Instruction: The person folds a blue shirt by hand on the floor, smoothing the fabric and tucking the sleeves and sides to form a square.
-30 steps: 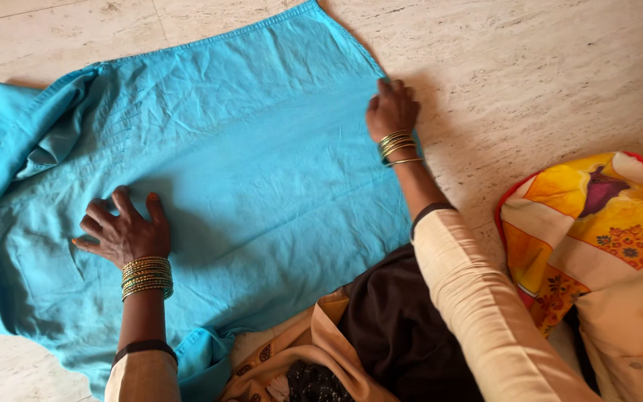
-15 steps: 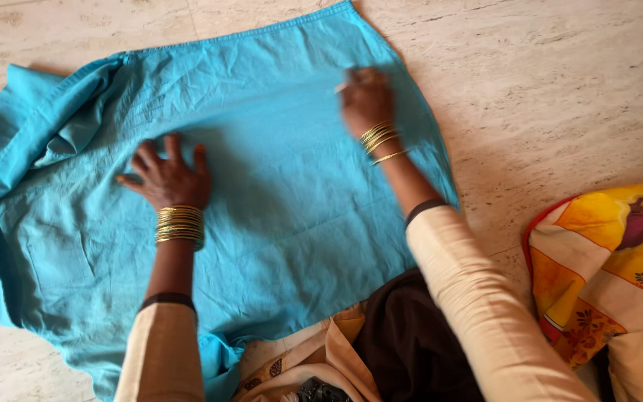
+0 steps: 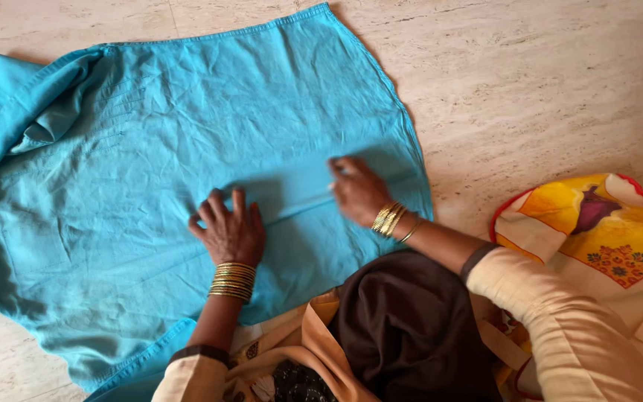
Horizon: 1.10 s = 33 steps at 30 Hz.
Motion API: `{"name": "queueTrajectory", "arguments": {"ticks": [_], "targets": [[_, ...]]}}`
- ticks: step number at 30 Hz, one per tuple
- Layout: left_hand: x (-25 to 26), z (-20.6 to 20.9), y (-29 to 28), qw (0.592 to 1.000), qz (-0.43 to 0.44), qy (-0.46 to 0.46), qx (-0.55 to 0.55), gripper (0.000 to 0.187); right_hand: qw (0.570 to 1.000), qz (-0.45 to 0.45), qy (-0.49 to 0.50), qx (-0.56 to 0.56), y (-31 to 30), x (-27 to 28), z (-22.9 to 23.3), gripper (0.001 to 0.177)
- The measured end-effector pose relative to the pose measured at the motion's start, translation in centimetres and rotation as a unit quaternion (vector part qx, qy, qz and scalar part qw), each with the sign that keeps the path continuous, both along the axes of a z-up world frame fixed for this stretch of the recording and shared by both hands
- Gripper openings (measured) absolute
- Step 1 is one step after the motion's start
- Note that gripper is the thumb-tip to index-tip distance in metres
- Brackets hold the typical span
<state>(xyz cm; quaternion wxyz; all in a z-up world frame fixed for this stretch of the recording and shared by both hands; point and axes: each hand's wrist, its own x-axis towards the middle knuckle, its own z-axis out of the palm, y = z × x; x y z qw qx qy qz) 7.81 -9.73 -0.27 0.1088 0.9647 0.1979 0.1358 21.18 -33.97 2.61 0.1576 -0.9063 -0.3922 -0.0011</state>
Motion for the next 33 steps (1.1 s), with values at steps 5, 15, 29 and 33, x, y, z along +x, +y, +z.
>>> {"name": "queueTrajectory", "arguments": {"ticks": [5,15,29,33], "targets": [[-0.2,1.5,3.0,0.999,-0.013,0.03,-0.024,0.043,0.972,-0.195,-0.012,-0.131,-9.1,4.9,3.1,0.046],[-4.7,0.5,-2.8,0.998,-0.03,0.031,-0.034,0.084,0.983,0.115,-0.055,-0.13,-8.1,-1.0,-1.5,0.091],[-9.5,1.2,-1.3,0.981,0.132,0.121,-0.081,0.108,0.981,-0.102,0.049,-0.157,-4.6,2.4,-0.5,0.095],[-10.7,3.9,0.1,0.948,0.152,0.231,-0.157,0.116,0.993,0.062,0.006,-0.103,7.1,-3.2,-1.6,0.088]]}}
